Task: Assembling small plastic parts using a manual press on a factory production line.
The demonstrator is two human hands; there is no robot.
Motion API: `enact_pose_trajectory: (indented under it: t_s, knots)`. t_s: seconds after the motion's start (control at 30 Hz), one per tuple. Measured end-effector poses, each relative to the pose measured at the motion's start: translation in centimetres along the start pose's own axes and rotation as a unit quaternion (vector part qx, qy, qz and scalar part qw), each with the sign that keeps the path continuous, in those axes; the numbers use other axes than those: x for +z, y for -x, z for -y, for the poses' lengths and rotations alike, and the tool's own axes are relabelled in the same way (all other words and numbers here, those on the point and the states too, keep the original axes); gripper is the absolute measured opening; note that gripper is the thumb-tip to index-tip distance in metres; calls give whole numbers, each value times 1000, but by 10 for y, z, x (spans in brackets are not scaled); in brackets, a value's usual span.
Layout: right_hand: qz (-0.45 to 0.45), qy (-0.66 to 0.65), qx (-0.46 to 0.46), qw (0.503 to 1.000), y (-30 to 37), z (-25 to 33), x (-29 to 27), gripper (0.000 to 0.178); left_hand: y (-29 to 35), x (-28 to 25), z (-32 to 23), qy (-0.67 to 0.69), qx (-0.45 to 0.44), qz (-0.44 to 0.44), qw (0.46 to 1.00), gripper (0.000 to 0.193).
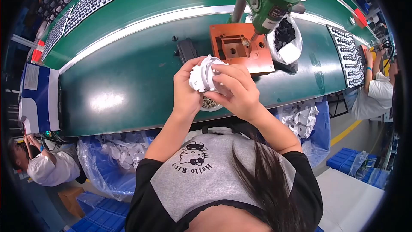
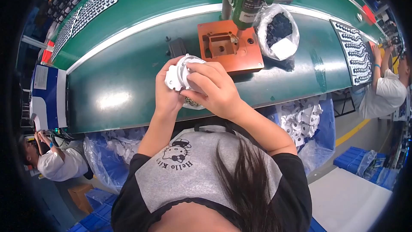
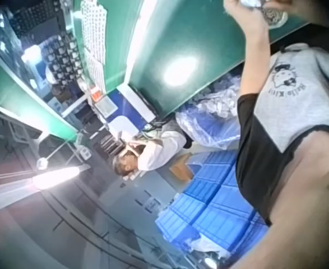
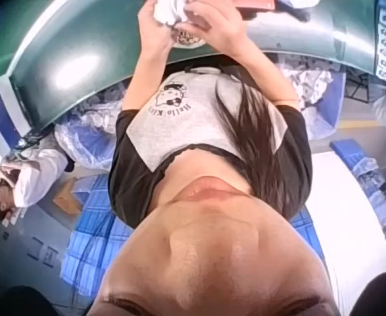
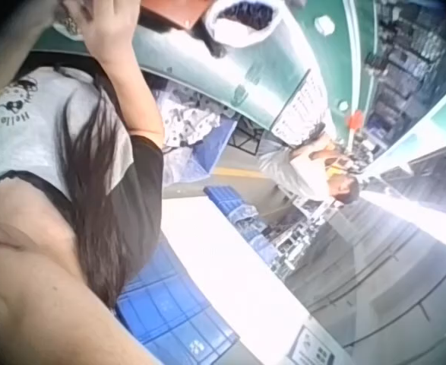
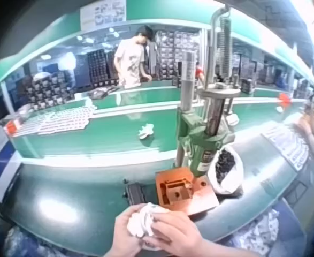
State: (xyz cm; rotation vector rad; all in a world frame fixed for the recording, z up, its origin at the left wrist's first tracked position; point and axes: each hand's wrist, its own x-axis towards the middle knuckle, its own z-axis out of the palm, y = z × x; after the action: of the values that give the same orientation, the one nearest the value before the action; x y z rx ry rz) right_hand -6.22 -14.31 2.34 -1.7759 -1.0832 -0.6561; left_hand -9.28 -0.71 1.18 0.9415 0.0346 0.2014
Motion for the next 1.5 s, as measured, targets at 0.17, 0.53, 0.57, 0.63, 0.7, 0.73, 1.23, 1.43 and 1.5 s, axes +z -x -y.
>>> enact_pose_trajectory:
  t_s: [0.17, 0.53, 0.57, 0.63, 0.7, 0.73, 1.23, 1.43, 1.5]
  knots:
    - [-36, 97, -22, 994, 0, -2, 0, 46, -2, -1, 9, 11, 10, -2, 1000, 25]
    - [30, 25, -59, 997, 7, -25, 10, 43, -6, -4, 14, 60, -61, 31, 996, 20]
    - [40, 21, -45, 998, 8, -28, 10, 45, -6, 2, 12, 60, -65, 36, 995, 20]
    - [-6, 2, -3, 1000, 9, -38, 8, 49, -6, 20, 8, 103, -95, -74, 987, 20]
    - [-59, -94, 133, 985, 13, -46, 1, 60, -4, 27, 4, 143, -64, -3, 988, 30]
    - [-60, -89, 135, 985, 12, -44, -1, 60, 0, 34, 0, 151, -67, 9, 986, 34]
    - [-15, 433, 278, 858, 27, -217, -117, 21, -70, 27, 33, -696, 401, 201, 560, 21]
    - [120, 449, 391, 795, 10, -258, -129, 21, -75, 27, 52, -671, 374, 194, 610, 16]
    - [127, 404, 383, 821, 17, -265, -134, 21, -77, 21, 50, -657, 342, 216, 637, 17]
